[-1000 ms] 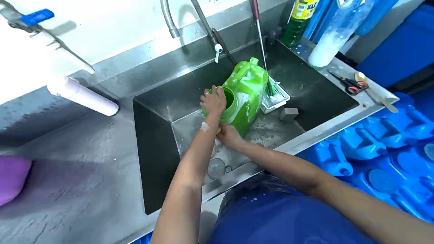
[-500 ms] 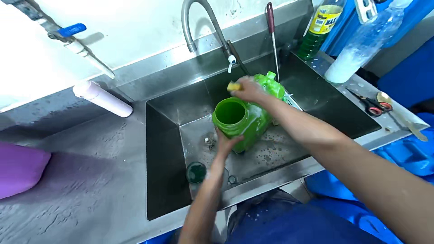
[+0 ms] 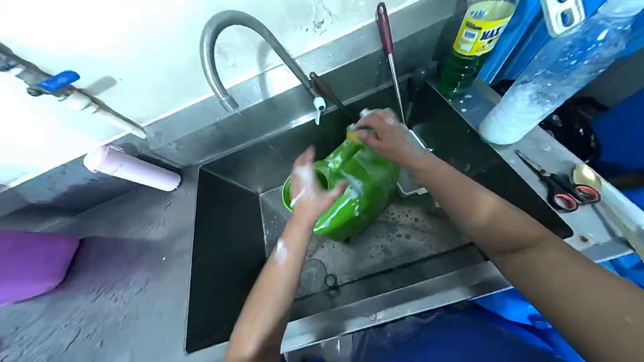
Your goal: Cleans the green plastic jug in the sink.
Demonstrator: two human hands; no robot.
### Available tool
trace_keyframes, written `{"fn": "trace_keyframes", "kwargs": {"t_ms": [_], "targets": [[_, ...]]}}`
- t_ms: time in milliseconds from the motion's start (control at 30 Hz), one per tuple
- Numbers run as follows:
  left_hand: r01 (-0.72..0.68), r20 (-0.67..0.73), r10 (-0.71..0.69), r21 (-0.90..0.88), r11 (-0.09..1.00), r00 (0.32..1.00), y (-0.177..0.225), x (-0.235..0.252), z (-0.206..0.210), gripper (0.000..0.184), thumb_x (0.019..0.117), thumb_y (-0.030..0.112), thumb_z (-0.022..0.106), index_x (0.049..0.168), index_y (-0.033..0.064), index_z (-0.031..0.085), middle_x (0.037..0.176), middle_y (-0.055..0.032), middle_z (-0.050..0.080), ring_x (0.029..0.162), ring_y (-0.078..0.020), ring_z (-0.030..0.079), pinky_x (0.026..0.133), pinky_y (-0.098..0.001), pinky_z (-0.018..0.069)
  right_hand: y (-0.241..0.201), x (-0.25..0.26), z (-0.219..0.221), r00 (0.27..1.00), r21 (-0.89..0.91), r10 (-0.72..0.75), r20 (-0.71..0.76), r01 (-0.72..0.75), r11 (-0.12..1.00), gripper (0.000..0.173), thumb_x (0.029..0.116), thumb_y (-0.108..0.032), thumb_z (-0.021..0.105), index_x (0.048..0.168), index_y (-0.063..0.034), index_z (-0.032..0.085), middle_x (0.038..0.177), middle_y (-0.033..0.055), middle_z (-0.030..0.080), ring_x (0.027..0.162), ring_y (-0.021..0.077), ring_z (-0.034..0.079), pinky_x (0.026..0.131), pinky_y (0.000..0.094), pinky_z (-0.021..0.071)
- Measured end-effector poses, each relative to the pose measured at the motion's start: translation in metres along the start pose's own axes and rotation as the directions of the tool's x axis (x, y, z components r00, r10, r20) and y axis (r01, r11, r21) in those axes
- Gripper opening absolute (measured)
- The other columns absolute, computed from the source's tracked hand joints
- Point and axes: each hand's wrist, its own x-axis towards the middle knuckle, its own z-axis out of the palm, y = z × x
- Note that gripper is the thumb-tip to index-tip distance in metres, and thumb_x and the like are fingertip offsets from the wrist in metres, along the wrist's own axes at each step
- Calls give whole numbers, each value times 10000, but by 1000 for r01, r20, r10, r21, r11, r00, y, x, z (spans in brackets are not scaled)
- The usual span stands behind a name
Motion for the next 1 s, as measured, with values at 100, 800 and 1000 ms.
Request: {"fn": "trace_keyframes", "kwargs": {"t_ms": [100, 800, 1000], "targets": [[34, 364, -175, 362, 932, 915, 44, 83, 45, 645, 928, 304, 745, 1452, 4, 519, 1465, -300, 493, 1321, -472, 528, 1049, -629, 463, 89, 11, 29, 922, 19, 380, -75, -380, 925, 425, 1079, -246, 452, 1343, 68, 563, 1409, 325, 521, 1341, 501, 490, 1060, 662, 427], [-144, 323, 65, 226, 963, 944, -16, -49, -9, 296, 795, 9, 743, 1088, -36, 755, 1120, -254, 729, 1126, -447, 661, 1037, -624, 421, 22, -55, 42, 839, 446, 518, 165, -532, 720, 403, 1012, -65, 599, 1352, 122, 490, 1227, 318, 608, 1090, 366, 631, 964, 499, 520], [260, -183, -282, -134, 956, 942, -132, -66, -15, 377, 889, 50, 701, 1200, -158, 652, 1212, -352, 657, 1221, -458, 605, 1109, -556, 392, -89, -36, 94, 945, 279, 320, -65, -291, 915, 403, 943, -146, 723, 1262, 62, 589, 1252, 242, 626, 1110, 359, 637, 921, 551, 525]]}}
